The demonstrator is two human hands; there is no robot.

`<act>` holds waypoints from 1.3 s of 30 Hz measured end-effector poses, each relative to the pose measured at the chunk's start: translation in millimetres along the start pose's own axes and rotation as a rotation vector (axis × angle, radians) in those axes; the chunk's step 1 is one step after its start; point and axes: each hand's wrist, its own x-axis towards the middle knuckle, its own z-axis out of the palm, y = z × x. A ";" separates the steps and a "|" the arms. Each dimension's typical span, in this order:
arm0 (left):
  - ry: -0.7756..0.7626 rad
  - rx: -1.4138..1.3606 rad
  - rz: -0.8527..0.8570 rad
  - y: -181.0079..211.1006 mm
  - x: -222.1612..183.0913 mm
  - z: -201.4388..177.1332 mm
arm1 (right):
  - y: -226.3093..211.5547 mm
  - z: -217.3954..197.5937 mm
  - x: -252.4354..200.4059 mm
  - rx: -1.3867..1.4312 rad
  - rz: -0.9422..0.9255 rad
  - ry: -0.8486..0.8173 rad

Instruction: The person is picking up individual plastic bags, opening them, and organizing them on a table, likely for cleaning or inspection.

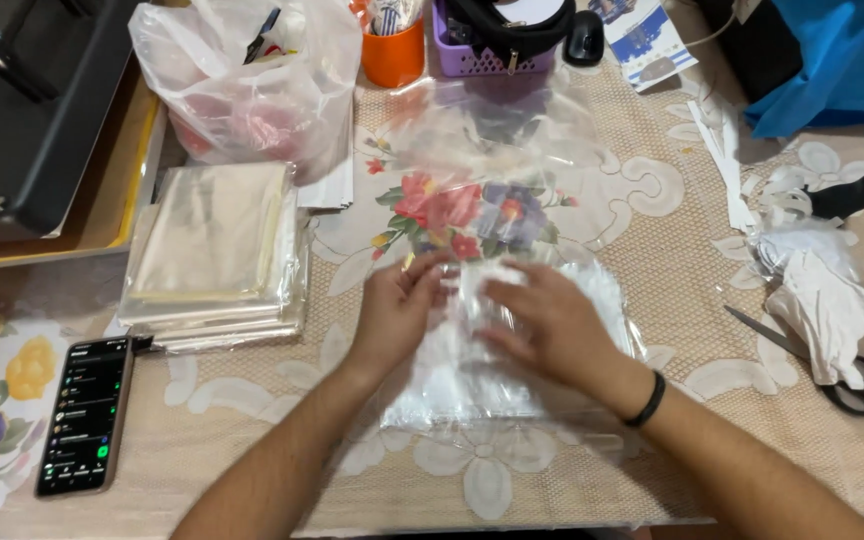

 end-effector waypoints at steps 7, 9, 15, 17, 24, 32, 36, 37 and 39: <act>-0.458 0.297 0.535 100.0 -24.3 -29.5 | 62.1 -27.2 30.8 1.018 0.763 -0.065; -0.476 0.202 0.505 109.8 -29.2 -36.8 | 47.0 -43.9 34.2 1.143 0.679 -0.063; -0.309 -0.134 0.201 70.5 -17.7 -51.7 | 46.3 -65.8 -13.3 1.128 0.740 0.154; -0.202 -0.126 0.087 56.9 -11.9 -43.6 | 41.9 -77.7 -26.0 1.017 0.864 0.197; 0.078 -0.016 -0.260 -9.2 -7.1 -26.5 | 29.4 -68.5 -51.4 0.572 1.115 0.039; 0.083 0.548 -0.246 -12.0 -9.2 -30.6 | 95.2 -32.3 -24.3 -0.143 0.861 -0.139; 0.161 0.696 -0.213 -0.7 -13.8 -30.5 | 128.0 -4.3 45.6 -0.049 0.704 -0.178; 0.205 0.706 -0.169 -2.0 -16.2 -33.4 | 131.4 3.5 66.4 -0.077 0.709 -0.265; 0.248 0.659 -0.151 -2.7 -18.2 -34.8 | 149.4 16.6 84.2 -0.132 0.779 -0.354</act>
